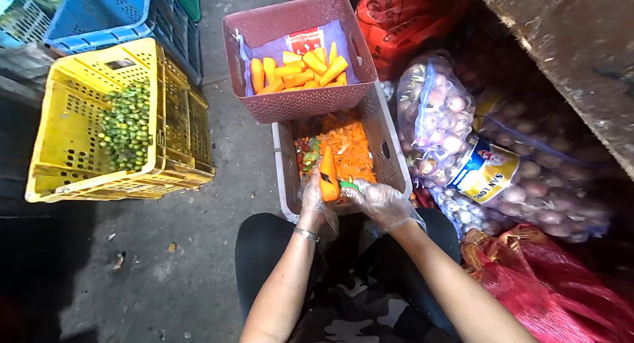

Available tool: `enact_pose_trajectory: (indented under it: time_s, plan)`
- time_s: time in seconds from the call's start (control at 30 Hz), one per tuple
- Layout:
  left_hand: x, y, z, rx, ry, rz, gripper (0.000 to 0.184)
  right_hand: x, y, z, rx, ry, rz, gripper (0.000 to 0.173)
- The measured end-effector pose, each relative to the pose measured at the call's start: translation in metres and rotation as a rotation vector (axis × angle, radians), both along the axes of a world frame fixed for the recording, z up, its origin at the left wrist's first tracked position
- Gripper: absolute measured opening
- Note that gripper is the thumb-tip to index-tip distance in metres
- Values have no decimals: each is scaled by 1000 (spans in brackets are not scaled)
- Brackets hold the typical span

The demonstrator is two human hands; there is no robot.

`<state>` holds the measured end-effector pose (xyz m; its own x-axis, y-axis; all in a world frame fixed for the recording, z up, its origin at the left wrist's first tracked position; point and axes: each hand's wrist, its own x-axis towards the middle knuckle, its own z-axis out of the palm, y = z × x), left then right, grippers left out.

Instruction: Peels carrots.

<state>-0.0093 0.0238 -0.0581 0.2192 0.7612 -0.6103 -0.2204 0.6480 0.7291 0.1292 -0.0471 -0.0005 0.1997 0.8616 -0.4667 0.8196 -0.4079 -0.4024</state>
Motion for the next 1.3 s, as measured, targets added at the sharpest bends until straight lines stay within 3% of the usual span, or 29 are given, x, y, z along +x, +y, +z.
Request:
enact_pose_trajectory:
  time_s: [0.17,0.27,0.37,0.5,0.67,0.8,0.9,0.97,1.07,1.17,1.3]
  plan:
    - [-3,-4,2,13,4,-74,51,49,41,-34,-39,56,-217,61]
    - [-5,4,-3,44,-3,-2,52,37,30,-20,69,111,-123,54]
    - [-3,5,-4,80,124,-6,51,19,14,-10,51,216,71,53]
    - [0,-1,4,74,184,-44,51,11,12,-12,-26,63,83,60]
    - [2,-4,1,-7,26,-33,47,23,40,-30,-1,89,-97,55]
    - [-3,0,6,-66,-87,-9,51,46,60,-62,-65,144,-339,64]
    - [-6,3,1,-58,-195,2,58,59,59,-72,-143,201,-313,63]
    - [-6,3,2,-95,-264,20,62,54,41,-64,-46,277,-302,55]
    - [-4,5,7,-113,-336,113,54,31,8,-28,140,307,-219,47]
    - [-2,7,-2,-56,-275,193,48,-5,-29,-13,264,212,-100,55]
    - [1,5,-1,-27,-183,226,46,-29,-41,-6,127,101,-32,62]
